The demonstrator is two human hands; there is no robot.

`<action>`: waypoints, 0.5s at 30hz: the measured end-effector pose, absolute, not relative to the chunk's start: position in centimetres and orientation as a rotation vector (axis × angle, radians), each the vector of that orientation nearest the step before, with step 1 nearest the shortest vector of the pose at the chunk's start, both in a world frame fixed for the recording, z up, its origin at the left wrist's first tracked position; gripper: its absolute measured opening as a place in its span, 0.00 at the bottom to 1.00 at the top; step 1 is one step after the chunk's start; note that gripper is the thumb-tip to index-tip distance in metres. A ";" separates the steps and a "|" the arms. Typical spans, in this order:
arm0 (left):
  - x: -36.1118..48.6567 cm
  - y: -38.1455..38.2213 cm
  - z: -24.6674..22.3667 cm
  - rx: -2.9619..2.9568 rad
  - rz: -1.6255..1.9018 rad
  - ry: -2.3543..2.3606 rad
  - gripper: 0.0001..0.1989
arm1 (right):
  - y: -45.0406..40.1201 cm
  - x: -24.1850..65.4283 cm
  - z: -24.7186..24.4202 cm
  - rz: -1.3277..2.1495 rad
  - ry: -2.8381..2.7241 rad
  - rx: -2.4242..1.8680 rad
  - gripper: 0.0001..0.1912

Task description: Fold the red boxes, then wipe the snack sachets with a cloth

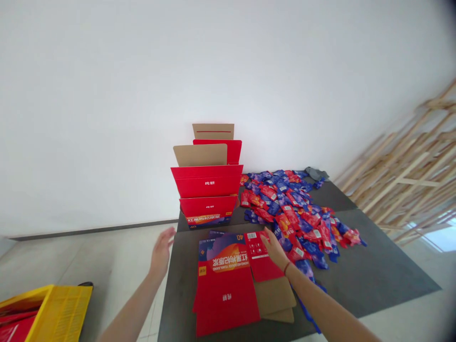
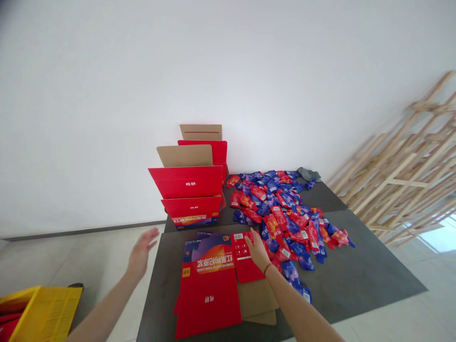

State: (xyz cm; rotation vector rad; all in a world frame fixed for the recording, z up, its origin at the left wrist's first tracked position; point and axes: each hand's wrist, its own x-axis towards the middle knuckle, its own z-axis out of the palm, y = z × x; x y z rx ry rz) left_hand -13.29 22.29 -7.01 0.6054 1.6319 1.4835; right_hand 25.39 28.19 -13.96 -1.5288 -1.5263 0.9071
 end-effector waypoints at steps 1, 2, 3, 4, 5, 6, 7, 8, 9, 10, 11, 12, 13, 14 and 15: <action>-12.2 20.5 -8.6 0.560 1.409 1.654 0.19 | 26.0 26.7 -14.9 0.871 -1.499 -1.615 0.20; -10.9 19.0 -10.1 0.517 1.337 1.670 0.18 | 24.0 27.7 -15.8 0.834 -1.471 -1.689 0.20; -9.7 17.7 -11.5 0.490 1.279 1.672 0.17 | 22.4 28.5 -16.6 0.804 -1.452 -1.746 0.21; -8.5 16.9 -12.7 0.467 1.235 1.671 0.16 | 21.2 29.1 -17.3 0.774 -1.435 -1.792 0.21; -7.5 16.3 -13.6 0.449 1.204 1.666 0.15 | 20.3 29.5 -17.8 0.749 -1.421 -1.828 0.22; -6.6 15.9 -14.3 0.438 1.182 1.653 0.14 | 19.9 29.7 -18.3 0.729 -1.410 -1.856 0.23; -5.9 15.8 -14.8 0.432 1.169 1.635 0.14 | 19.7 29.9 -18.6 0.714 -1.398 -1.880 0.24; -5.4 15.7 -15.0 0.430 1.162 1.614 0.14 | 19.8 29.9 -18.8 0.703 -1.386 -1.902 0.24; -5.1 15.8 -15.1 0.431 1.159 1.591 0.15 | 20.0 29.9 -18.9 0.699 -1.372 -1.922 0.25; -4.8 15.9 -15.1 0.433 1.160 1.569 0.15 | 20.2 29.9 -19.0 0.698 -1.357 -1.941 0.25; -4.7 16.0 -15.0 0.435 1.163 1.552 0.15 | 20.5 29.9 -19.0 0.703 -1.341 -1.958 0.26; -4.6 16.1 -14.9 0.437 1.169 1.539 0.15 | 20.7 29.9 -19.0 0.713 -1.326 -1.971 0.26; -4.6 16.1 -14.8 0.440 1.175 1.529 0.15 | 20.8 29.9 -18.9 0.726 -1.313 -1.979 0.27; -4.7 16.1 -14.6 0.443 1.180 1.522 0.15 | 20.8 30.0 -18.7 0.745 -1.302 -1.983 0.27; -4.9 16.1 -14.4 0.446 1.183 1.516 0.15 | 20.7 30.1 -18.5 0.770 -1.295 -1.981 0.27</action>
